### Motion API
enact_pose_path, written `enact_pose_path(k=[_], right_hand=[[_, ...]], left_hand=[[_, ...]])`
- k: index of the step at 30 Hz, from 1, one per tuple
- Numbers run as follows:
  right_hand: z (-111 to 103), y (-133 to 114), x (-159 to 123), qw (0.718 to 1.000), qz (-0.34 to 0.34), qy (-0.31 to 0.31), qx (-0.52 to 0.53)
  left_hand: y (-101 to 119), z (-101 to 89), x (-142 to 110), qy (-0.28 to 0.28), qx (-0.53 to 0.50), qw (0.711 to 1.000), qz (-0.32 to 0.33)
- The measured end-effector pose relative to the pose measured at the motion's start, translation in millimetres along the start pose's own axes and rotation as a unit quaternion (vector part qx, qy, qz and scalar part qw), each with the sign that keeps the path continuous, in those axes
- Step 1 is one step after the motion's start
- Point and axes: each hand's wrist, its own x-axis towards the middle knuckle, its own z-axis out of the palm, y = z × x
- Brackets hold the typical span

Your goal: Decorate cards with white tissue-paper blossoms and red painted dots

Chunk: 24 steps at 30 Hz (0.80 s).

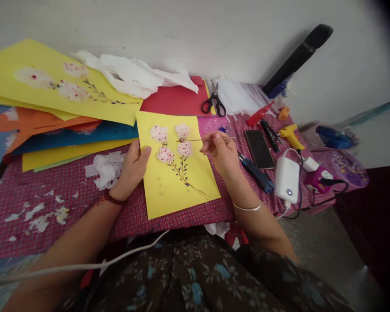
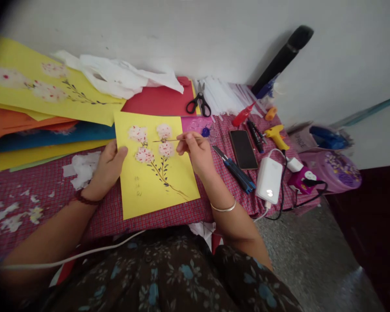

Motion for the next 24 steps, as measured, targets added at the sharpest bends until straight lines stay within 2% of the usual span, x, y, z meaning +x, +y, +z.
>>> enact_pose_path(k=[5, 11, 16, 20, 24], right_hand=[[-19.6, -5.0, 8.8, 0.998, -0.016, 0.061, -0.002], [-49.1, -9.6, 18.6, 0.989, -0.053, 0.133, -0.015], [-73.1, -4.8, 28.6, 0.974, -0.082, 0.193, -0.083], [-84.0, -0.1, 34.2, 0.967, -0.093, 0.211, -0.109], [-84.1, 0.9, 35.8, 0.968, -0.085, 0.207, -0.114]], left_hand=[[-7.2, -3.3, 4.6, 0.01, -0.097, 0.993, -0.069], [-10.9, -4.5, 4.9, -0.001, -0.081, 0.994, -0.068], [-2.0, -5.1, 5.2, -0.016, -0.097, 0.989, -0.113], [4.1, -4.4, 4.8, 0.017, -0.128, 0.981, -0.145], [7.3, -3.6, 3.5, 0.019, -0.154, 0.977, -0.149]])
